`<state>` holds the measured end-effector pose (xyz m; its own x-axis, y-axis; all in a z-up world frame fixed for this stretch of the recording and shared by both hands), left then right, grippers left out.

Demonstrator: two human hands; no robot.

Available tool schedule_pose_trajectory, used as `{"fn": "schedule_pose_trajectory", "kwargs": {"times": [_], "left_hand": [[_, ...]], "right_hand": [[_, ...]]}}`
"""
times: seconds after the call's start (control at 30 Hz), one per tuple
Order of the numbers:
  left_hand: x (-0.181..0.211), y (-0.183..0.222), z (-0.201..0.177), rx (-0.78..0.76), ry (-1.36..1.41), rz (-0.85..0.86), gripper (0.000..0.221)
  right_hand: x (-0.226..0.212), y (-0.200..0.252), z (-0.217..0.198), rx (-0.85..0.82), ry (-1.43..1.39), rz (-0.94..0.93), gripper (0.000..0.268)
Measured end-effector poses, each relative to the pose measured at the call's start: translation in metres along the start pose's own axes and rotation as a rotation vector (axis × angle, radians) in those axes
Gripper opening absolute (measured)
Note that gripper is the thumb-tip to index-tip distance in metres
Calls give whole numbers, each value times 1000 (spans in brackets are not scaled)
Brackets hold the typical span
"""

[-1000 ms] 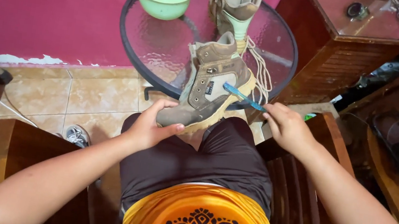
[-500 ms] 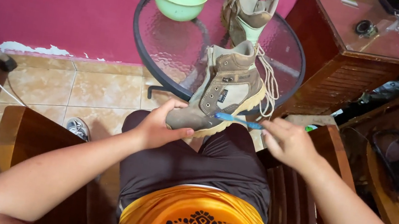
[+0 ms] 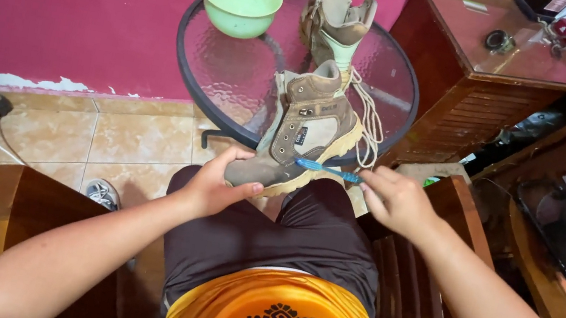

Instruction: Brushing a tan boot with a toothbrush to clean it.

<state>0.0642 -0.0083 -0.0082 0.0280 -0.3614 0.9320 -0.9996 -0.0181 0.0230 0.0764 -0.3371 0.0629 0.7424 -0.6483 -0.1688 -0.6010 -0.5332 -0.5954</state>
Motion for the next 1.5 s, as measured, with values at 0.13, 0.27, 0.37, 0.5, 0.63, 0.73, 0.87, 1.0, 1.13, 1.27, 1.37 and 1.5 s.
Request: {"fn": "schedule_pose_trajectory", "kwargs": {"times": [0.13, 0.27, 0.37, 0.5, 0.63, 0.73, 0.87, 1.0, 1.13, 1.27, 1.37, 1.5], "left_hand": [[1, -1, -3, 6, 3, 22, 73], [2, -2, -3, 2, -13, 42, 70], [0, -2, -1, 5, -13, 58, 70], [5, 1, -3, 3, -29, 66, 68], [5, 2, -2, 4, -32, 73, 68], [5, 2, -3, 6, -45, 67, 68], [8, 1, -1, 16, -31, 82, 72], [15, 10, -2, 8, -59, 78, 74], [14, 10, -3, 10, -54, 81, 74], [17, 11, -3, 10, -46, 107, 76], [14, 11, -2, 6, -49, 120, 76], [17, 15, -1, -4, -76, 135, 75]], "right_hand": [[48, -5, -16, 46, -12, 69, 19], [76, 0, -18, 141, 23, 205, 19], [51, 3, -6, 134, 17, 193, 20], [21, 3, -5, 74, 63, 106, 21], [43, 0, -11, 101, 76, 144, 21], [69, 1, -13, 161, 76, 240, 20], [46, -1, -11, 153, 7, 254, 22], [25, -3, -5, 114, 40, 210, 24], [41, -9, -8, 145, 10, 336, 26], [50, 2, -4, 152, -50, 544, 35], [23, -2, 0, 130, -50, 398, 33], [-12, 3, 8, 88, 71, 1, 35]]}}
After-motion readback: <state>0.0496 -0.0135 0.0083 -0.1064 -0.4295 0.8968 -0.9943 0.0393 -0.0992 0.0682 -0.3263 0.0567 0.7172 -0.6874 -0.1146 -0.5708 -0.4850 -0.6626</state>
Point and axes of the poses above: each hand's wrist, its own y-axis away from the middle knuckle, its own z-axis out of the palm, x = y × z, the point moved 6 cm from there along -y, towards the middle knuckle, and after that the axes turned 8 degrees about x, right-handed, at the moved point
